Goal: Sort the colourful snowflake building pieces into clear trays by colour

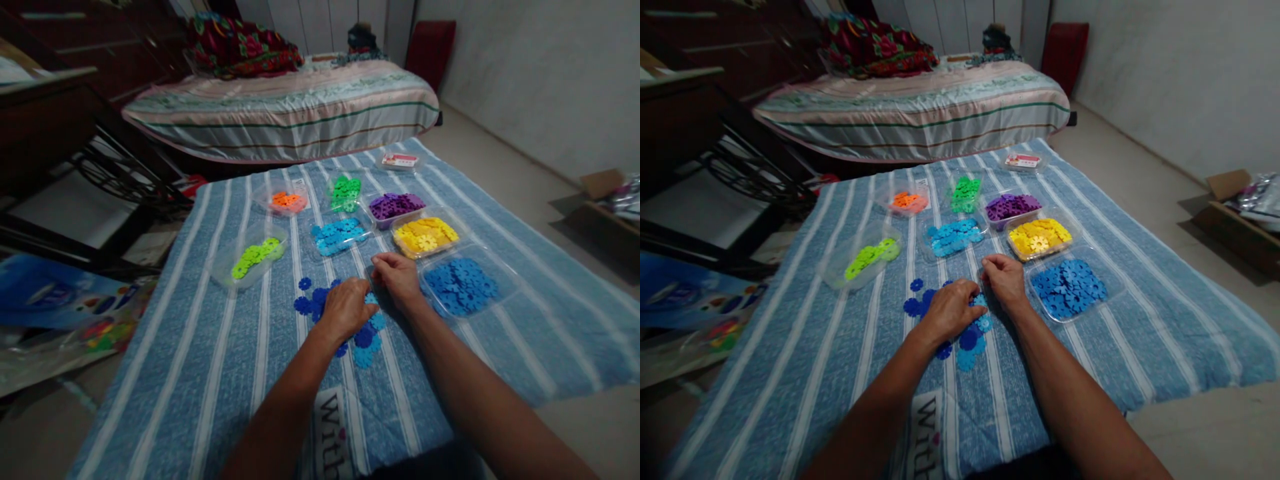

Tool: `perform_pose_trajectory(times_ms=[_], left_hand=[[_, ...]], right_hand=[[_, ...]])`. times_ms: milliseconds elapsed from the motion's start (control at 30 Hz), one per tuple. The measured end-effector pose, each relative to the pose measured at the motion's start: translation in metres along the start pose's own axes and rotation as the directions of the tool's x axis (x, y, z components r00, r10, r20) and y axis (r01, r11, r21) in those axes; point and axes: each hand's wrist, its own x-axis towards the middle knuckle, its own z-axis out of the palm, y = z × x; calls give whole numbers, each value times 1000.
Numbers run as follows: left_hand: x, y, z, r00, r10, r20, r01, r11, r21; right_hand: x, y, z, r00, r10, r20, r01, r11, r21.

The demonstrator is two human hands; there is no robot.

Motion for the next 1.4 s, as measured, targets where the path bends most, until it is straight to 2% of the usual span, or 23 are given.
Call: perform_pose_trajectory(times_ms=[200,433,667,767,867,967,1033,1100,1167,1267,1400], left_hand=[[0,-2,5,998,-57,-39,53,993,-106],[-2,-5,8,996,-58,-72,46,986,-158],[-2,-10,7,995,-65,-78,30,920,-392],[1,-11,0,984,-98,-147,12,867,-498],[10,-14,-17,930,-178,-321,-34,830,-557],[26,-22,-37,828,-257,-498,-77,827,-556],[36,-28,-46,770,-275,-575,-87,848,-522],[40,-34,-48,755,-260,-602,-89,869,-487],[37,-37,-44,776,-234,-585,-79,885,-459],[23,-34,-32,842,-204,-499,-45,896,-442],[1,-25,-18,962,-69,-263,-46,912,-407]], right_hand=[[-1,-1,0,1000,-9,0,9,1000,-22],[0,2,-1,1000,-14,5,14,1000,-22],[0,2,0,1000,-6,6,6,1000,-23],[0,0,0,1000,-13,14,14,999,-32],[0,-1,0,1000,-6,25,6,999,-34],[-1,-1,0,1000,1,24,0,999,-36],[-1,-1,0,1000,1,19,-1,999,-37],[-1,0,0,1000,-3,21,4,999,-42],[-1,2,0,999,-9,32,10,999,-48],[-1,3,0,999,-20,43,22,998,-53],[-1,4,0,999,-22,26,24,998,-53]])
